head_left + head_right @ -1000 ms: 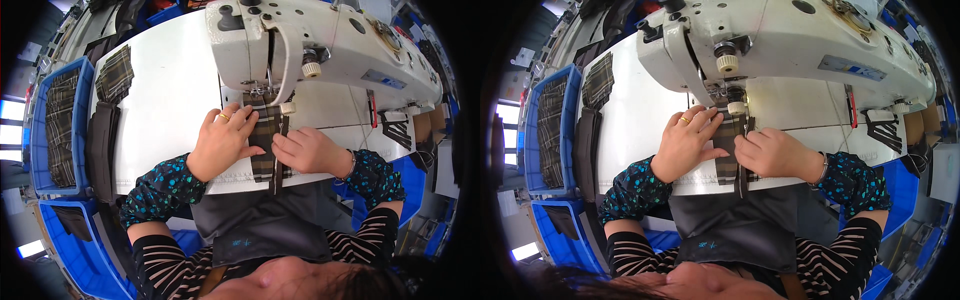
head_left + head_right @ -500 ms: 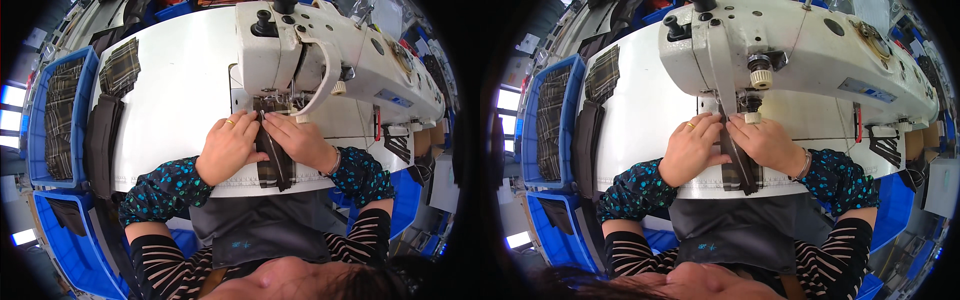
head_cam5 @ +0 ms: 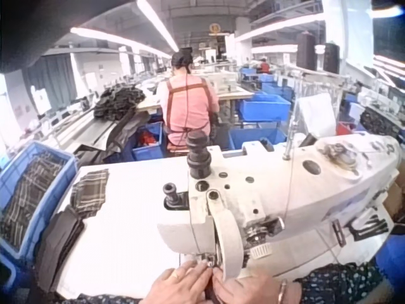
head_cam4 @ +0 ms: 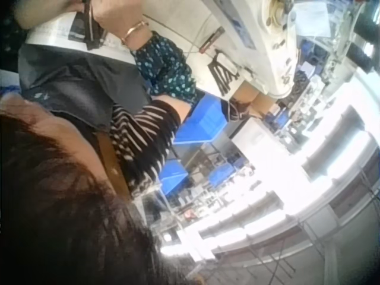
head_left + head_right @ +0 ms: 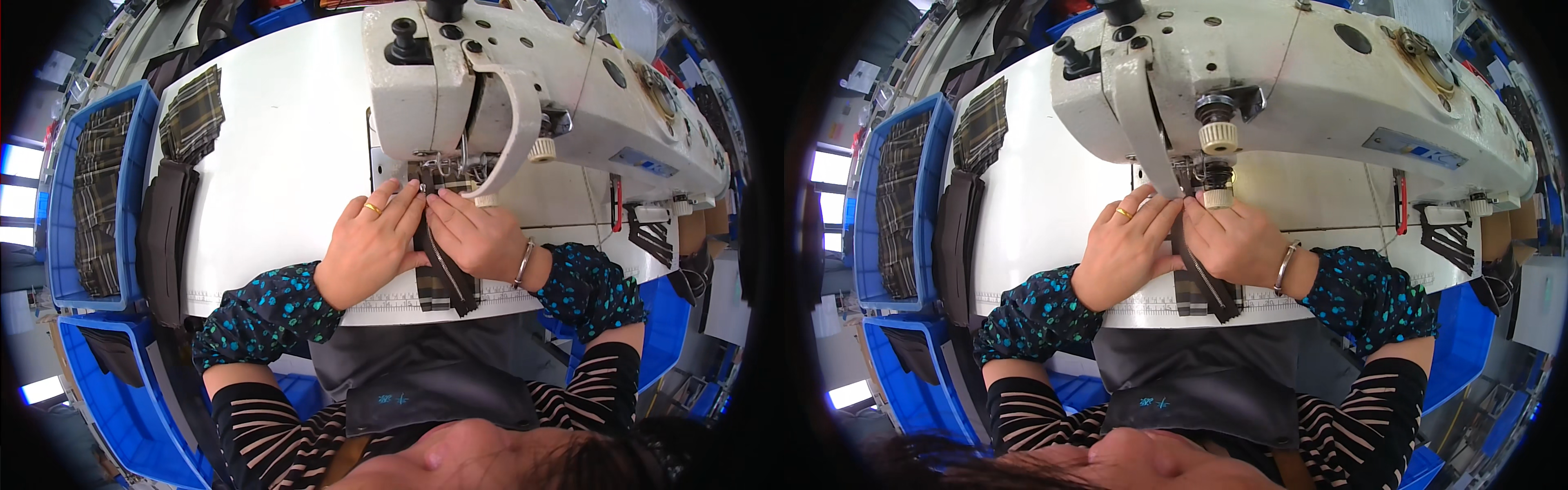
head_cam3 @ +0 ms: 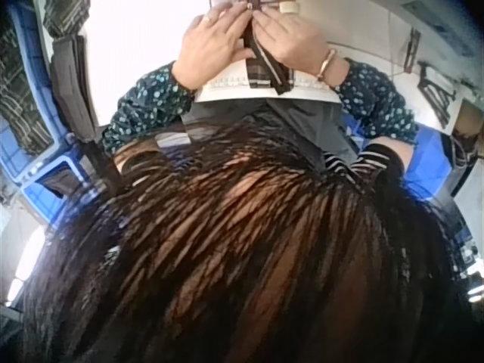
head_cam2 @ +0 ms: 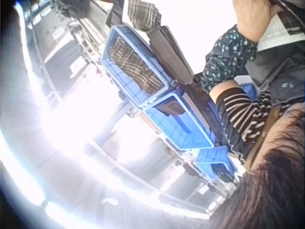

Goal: The person operates an industrial sewing machine to attach a zipper to a dark fabric piece. They align the zipper with the fabric edge, guide the material under the presser foot, and sew along the zipper teeth. The person repeats this process for multiple fabric pieces, handling them one at a time from a nearby bin.

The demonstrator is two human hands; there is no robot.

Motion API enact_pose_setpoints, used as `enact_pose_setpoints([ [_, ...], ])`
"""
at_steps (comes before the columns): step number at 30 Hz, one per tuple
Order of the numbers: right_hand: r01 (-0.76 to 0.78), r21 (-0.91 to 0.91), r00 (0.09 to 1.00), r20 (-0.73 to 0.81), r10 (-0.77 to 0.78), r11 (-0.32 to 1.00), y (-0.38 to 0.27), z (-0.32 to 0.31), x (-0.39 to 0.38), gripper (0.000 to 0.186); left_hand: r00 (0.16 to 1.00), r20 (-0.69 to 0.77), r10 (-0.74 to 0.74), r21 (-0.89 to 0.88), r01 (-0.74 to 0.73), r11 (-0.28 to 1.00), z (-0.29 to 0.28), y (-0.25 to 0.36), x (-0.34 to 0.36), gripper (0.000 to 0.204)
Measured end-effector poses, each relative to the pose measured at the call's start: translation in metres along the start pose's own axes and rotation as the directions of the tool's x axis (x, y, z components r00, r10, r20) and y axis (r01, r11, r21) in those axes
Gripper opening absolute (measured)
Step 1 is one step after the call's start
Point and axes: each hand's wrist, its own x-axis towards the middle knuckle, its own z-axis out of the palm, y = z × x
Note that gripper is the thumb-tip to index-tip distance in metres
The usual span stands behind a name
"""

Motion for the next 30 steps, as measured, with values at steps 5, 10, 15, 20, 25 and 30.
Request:
enact_pose_setpoints([
  [5, -0.072, 0.034, 0.997, 0.031, 0.071, 0.997, 0.001, 0.002, -0.002, 0.037, 1.0, 0.005, 0.004, -0.003, -0.004, 1.0, -0.001, -0.001, 0.001, 0.078],
  [10, -0.233, 0.083, 0.972, 0.028, 0.231, 0.969, 0.003, 0.003, 0.005, 0.039, 0.999, 0.04, 0.015, -0.013, -0.015, 1.0, -0.001, -0.002, 0.001, 0.086],
  [15, -0.266, 0.044, 0.955, 0.149, 0.257, 0.963, -0.005, 0.001, 0.0, 0.054, 0.998, 0.052, 0.026, 0.011, -0.027, 1.0, -0.003, 0.002, -0.003, 0.087],
  [20, -0.249, 0.041, 0.954, 0.182, 0.238, 0.968, -0.007, -0.003, -0.003, 0.062, 0.996, 0.076, 0.047, 0.047, -0.051, 0.998, -0.003, 0.006, -0.006, 0.09],
  [25, -0.232, -0.002, 0.959, 0.165, 0.229, 0.973, -0.008, -0.006, 0.0, 0.056, 0.995, 0.09, 0.038, 0.047, -0.043, 0.998, -0.003, 0.001, -0.002, 0.09],
  [30, -0.232, -0.004, 0.96, 0.157, 0.23, 0.973, -0.009, -0.008, 0.002, 0.05, 0.996, 0.077, 0.046, 0.037, -0.049, 0.998, -0.002, -0.004, 0.0, 0.089],
])
